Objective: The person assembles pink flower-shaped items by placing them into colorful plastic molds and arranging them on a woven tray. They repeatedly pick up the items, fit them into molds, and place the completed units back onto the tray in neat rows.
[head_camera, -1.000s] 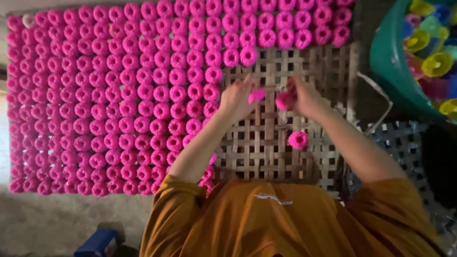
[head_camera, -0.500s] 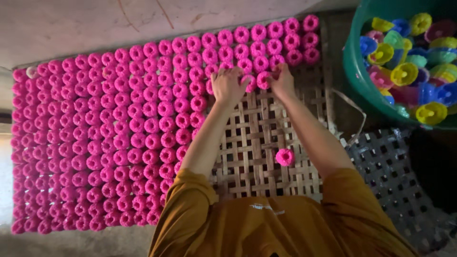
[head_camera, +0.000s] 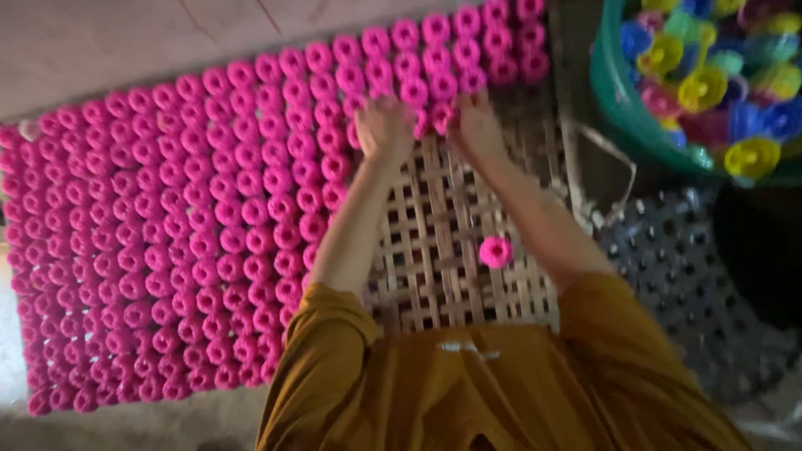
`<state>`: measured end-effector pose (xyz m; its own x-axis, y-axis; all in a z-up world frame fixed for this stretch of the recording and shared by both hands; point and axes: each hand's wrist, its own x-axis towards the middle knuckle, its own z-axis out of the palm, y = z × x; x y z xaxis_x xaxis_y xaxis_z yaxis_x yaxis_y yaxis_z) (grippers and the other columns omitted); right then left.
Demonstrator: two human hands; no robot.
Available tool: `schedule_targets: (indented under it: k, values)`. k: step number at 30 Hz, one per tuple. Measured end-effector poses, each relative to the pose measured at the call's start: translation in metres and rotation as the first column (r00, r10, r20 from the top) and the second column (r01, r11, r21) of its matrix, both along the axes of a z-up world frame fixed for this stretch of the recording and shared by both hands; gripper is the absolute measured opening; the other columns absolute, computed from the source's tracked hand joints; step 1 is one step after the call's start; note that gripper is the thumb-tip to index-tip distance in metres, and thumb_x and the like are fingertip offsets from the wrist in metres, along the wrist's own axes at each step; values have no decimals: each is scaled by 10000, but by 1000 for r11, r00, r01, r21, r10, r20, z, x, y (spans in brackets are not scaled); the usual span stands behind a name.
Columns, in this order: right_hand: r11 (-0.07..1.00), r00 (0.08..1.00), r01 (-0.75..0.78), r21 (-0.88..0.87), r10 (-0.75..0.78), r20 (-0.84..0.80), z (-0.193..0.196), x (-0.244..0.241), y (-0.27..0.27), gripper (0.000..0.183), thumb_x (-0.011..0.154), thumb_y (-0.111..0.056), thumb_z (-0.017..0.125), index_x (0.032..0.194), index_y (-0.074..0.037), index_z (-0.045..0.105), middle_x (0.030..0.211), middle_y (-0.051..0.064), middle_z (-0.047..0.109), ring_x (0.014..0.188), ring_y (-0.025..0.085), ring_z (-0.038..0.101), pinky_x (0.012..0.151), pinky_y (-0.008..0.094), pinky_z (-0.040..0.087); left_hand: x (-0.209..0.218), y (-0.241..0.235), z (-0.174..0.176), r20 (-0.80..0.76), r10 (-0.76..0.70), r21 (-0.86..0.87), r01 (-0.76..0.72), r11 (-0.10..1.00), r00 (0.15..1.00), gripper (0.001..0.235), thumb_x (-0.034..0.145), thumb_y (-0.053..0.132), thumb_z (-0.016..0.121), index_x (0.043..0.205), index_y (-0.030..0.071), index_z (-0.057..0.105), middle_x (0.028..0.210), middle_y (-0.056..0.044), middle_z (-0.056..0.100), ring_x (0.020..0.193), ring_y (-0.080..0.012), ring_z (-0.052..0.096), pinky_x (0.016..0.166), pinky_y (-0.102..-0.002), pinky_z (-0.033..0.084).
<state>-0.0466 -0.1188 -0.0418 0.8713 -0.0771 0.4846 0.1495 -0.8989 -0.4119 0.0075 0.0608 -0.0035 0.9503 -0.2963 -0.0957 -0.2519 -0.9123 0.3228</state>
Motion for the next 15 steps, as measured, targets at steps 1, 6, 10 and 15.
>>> schedule_targets:
  k: [1,6,10,15]
  values:
    - [997,997,-72,3,72,1,12,-19,-3,306,897,-93,706,1183,-16,632,1173,240,640,913,433,661,719,502,552,-9,10,-2,126,12,-124,4,992,992,193,994,260,630,1115,176,754,1168,-23,695,1147,-228,576,1026,-433,444]
    - [960,551,-223,170,268,-790,77,-110,-27,256,924,-132,659,1179,-109,668,1172,140,623,883,281,687,796,408,609,-59,75,11,330,65,-313,45,949,942,232,939,193,698,1159,144,753,1196,-32,671,1111,-266,568,937,-454,453]
    - [818,401,-573,-53,223,-889,79,-175,-14,145,869,-147,730,976,-96,646,1071,114,637,961,254,623,861,404,559,-123,117,20,348,165,-476,22,879,923,179,985,149,690,1155,112,729,1205,-33,702,1106,-246,597,966,-435,456]
    - [944,538,-216,251,329,-776,44,-148,-40,187,863,-142,741,960,-110,584,938,76,697,877,202,686,794,358,568,-188,152,28,335,326,-506,-123,854,884,113,1012,151,660,1094,129,734,1122,-10,726,1038,-202,621,981,-394,424]
